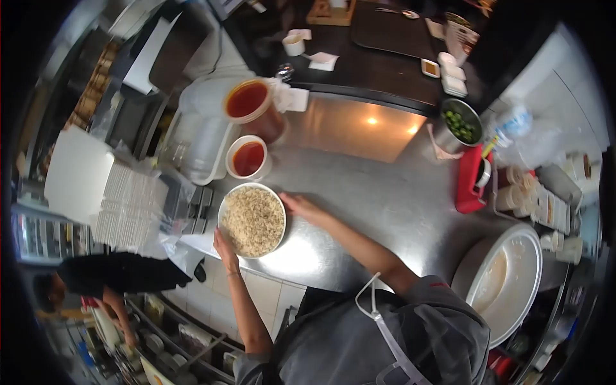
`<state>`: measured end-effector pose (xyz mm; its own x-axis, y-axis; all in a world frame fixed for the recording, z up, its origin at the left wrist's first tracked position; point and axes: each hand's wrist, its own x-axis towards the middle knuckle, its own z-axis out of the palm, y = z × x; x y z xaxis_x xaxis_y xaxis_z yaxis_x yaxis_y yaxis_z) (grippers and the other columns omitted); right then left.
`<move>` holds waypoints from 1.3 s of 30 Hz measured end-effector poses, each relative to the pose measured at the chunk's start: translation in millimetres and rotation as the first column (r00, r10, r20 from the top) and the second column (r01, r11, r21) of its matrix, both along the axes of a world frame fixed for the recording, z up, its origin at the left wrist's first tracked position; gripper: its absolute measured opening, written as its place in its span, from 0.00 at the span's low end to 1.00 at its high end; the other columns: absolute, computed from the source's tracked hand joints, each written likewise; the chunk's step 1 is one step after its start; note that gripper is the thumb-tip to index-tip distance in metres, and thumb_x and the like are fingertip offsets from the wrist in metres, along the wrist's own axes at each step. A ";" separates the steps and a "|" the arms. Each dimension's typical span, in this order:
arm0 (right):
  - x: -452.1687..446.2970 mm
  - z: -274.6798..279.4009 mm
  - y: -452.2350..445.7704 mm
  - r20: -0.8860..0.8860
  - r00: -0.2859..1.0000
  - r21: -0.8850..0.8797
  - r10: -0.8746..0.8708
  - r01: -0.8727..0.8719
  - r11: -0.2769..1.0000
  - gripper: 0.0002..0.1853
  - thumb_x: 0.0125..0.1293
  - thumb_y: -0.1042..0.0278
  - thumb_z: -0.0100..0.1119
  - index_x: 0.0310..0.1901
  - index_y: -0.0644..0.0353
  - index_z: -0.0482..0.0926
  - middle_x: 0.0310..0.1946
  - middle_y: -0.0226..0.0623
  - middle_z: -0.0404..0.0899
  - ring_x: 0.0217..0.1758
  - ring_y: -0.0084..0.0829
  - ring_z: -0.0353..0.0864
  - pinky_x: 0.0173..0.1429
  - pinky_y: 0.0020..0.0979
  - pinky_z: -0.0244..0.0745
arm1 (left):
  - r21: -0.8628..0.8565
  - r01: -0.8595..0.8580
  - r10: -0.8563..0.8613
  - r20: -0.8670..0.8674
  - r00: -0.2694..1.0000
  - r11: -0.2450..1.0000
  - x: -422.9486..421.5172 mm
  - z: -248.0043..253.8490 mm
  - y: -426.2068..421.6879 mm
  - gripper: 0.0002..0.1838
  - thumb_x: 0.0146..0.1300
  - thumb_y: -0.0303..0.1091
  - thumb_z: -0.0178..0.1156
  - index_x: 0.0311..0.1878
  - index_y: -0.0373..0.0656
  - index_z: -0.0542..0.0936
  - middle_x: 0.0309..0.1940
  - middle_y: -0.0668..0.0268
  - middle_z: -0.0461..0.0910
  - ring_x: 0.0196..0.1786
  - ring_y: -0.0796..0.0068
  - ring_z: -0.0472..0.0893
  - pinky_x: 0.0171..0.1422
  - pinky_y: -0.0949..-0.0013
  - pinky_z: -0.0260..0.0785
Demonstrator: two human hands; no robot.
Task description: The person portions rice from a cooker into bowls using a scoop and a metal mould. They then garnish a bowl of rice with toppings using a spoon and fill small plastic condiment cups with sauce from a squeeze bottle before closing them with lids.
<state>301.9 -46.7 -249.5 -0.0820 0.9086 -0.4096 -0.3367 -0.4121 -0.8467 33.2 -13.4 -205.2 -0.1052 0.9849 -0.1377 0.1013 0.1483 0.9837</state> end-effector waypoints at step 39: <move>319.4 251.2 -624.3 0.946 -0.322 0.316 -0.035 0.895 0.315 0.16 0.56 0.58 0.60 0.38 0.64 0.79 0.39 0.50 0.80 0.47 0.46 0.78 0.49 0.41 0.74 | -0.139 0.696 -0.381 0.754 0.535 0.704 81.7 104.8 -122.7 0.34 0.51 0.23 0.45 0.65 0.38 0.53 0.58 0.46 0.65 0.56 0.47 0.72 0.60 0.49 0.70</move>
